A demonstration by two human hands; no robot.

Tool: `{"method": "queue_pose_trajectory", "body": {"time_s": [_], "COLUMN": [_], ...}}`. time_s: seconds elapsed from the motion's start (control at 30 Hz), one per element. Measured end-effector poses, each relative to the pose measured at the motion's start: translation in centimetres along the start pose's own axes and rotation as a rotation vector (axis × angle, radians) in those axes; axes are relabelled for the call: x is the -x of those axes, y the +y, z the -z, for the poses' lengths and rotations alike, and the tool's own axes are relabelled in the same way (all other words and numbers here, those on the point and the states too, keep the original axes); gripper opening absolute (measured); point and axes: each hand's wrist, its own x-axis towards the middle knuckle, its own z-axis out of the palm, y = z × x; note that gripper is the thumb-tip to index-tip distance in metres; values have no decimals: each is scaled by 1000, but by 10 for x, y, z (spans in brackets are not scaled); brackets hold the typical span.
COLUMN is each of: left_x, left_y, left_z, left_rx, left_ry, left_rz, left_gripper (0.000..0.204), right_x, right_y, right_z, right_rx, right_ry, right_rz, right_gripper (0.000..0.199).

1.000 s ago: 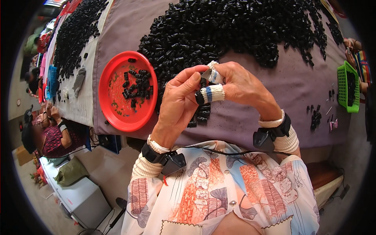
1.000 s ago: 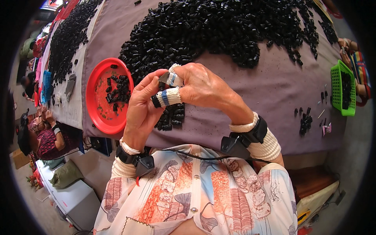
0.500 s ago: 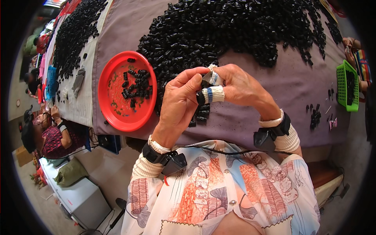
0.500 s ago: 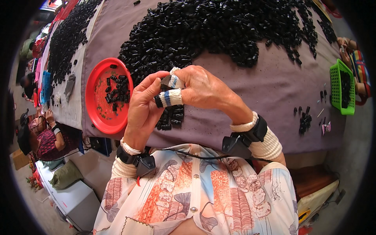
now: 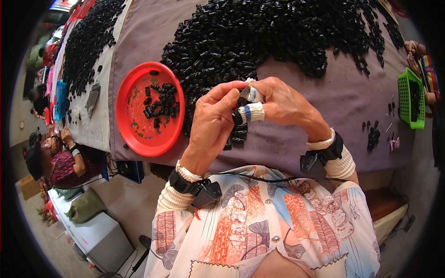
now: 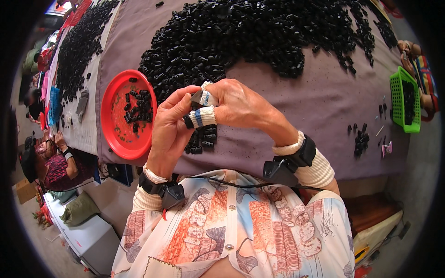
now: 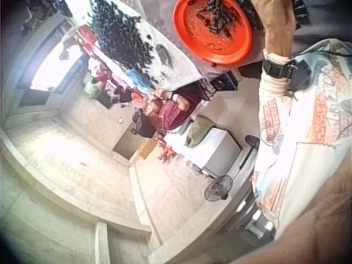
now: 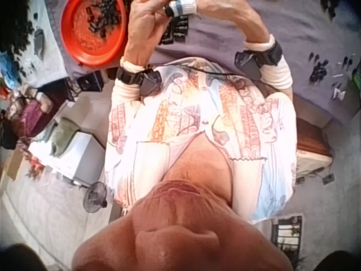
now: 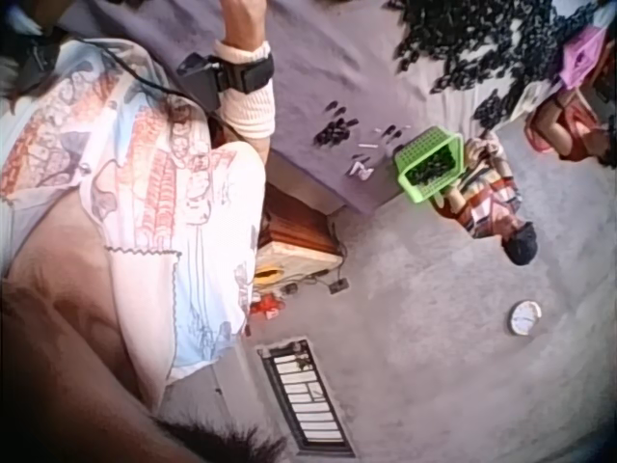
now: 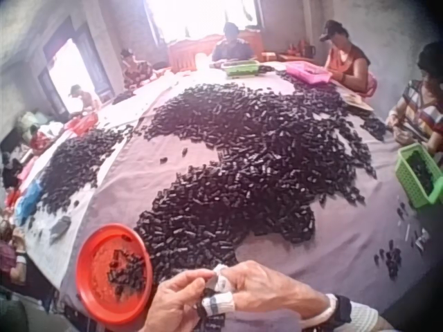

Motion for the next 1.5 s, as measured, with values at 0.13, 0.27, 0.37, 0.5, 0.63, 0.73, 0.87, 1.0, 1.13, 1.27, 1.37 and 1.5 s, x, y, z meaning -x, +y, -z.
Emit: {"method": "queue_pose_trajectory", "body": {"time_s": [0.13, 0.27, 0.37, 0.5, 0.63, 0.73, 0.87, 1.0, 1.13, 1.27, 1.37, 1.5], "left_x": [-2, -3, -2, -5, -5, -4, -5, -5, -5, -3, -3, -5], "left_y": [-2, -3, -3, -3, -3, -4, -5, -2, -1, 0, 0, -1], "left_z": [-1, 3, 5, 5, 4, 5, 6, 3, 5, 2, 2, 4], "left_rx": [8, 10, -15, -25, -45, -48, -69, 48, 126, 97, 77, 49], "left_ry": [-9, -22, -13, -3, 16, 13, 15, -4, -26, 6, 5, 3], "left_rz": [-3, 19, 15, 26, 22, 17, 15, 47, 56, 28, 15, 11], "left_gripper": [22, 22, 23, 22, 20, 20, 21, 23, 24, 24, 23, 22], "right_x": [0, 0, -1, 0, 0, 2, 3, 1, -1, -4, -4, -3], "right_y": [2, 0, -3, -5, 1, -2, -3, 8, 2, -2, -3, -3], "right_z": [0, 0, 1, 0, -2, -3, -4, -6, -4, -3, -2, -2], "right_rx": [-40, -9, 58, 49, 43, 50, 110, 8, 33, 70, 59, 44], "right_ry": [-19, -32, -42, -26, 22, 18, 46, 56, 82, 68, 59, 47], "right_rz": [-14, -49, -47, -66, -18, -8, 18, 24, 20, -21, 9, -10], "right_gripper": [47, 48, 49, 49, 48, 44, 40, 40, 44, 49, 51, 52]}}
